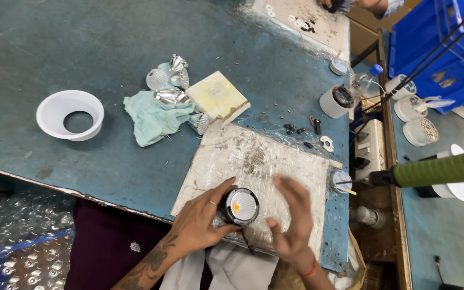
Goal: The person assembles LED light fixtures by inserting LED modules into black heat sinks, placing them into white plastic housings, and using a green electric screwdriver to secure components. The person repeats this sequence for multiple units on a cluttered workbench.
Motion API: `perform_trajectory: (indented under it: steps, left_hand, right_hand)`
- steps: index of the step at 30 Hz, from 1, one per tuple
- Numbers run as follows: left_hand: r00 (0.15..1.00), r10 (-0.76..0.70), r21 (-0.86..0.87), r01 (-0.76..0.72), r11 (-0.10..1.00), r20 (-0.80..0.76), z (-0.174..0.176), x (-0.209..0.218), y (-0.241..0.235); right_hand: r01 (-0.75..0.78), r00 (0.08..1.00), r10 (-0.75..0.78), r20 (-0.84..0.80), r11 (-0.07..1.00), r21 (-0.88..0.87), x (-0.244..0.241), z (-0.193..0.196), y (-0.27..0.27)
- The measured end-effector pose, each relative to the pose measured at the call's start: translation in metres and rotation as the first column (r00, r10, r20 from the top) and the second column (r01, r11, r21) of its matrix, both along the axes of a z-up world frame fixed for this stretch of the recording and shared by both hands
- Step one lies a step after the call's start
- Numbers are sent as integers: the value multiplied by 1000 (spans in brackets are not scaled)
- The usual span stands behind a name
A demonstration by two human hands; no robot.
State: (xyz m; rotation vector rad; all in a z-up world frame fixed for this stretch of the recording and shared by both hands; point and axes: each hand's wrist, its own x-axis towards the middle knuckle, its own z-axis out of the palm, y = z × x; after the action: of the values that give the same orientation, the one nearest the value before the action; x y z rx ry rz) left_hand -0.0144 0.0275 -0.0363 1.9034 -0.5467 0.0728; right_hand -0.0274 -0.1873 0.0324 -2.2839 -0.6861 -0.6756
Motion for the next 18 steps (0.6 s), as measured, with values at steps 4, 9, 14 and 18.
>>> perform_trajectory:
  steps: [4,9,14,18]
  left_hand:
    - [1000,4,50,-5,999,19,-2,0,-1]
    - [999,0,7,-1,1000,33,-15,2,-1]
    - [963,24,136,13,991,-270,-23,4,0]
    - [979,14,95,5,995,-203,-15,6,-4]
  right_hand:
    - [-153,981,171,-88,972,181,9,50,10]
    - [-392,892,368,-262,919,-43,42,52,47]
    - [-304,940,160,-301,794,-527,58,-5,86]
    - [-360,796,290,-531,932,-31,61,-12,64]
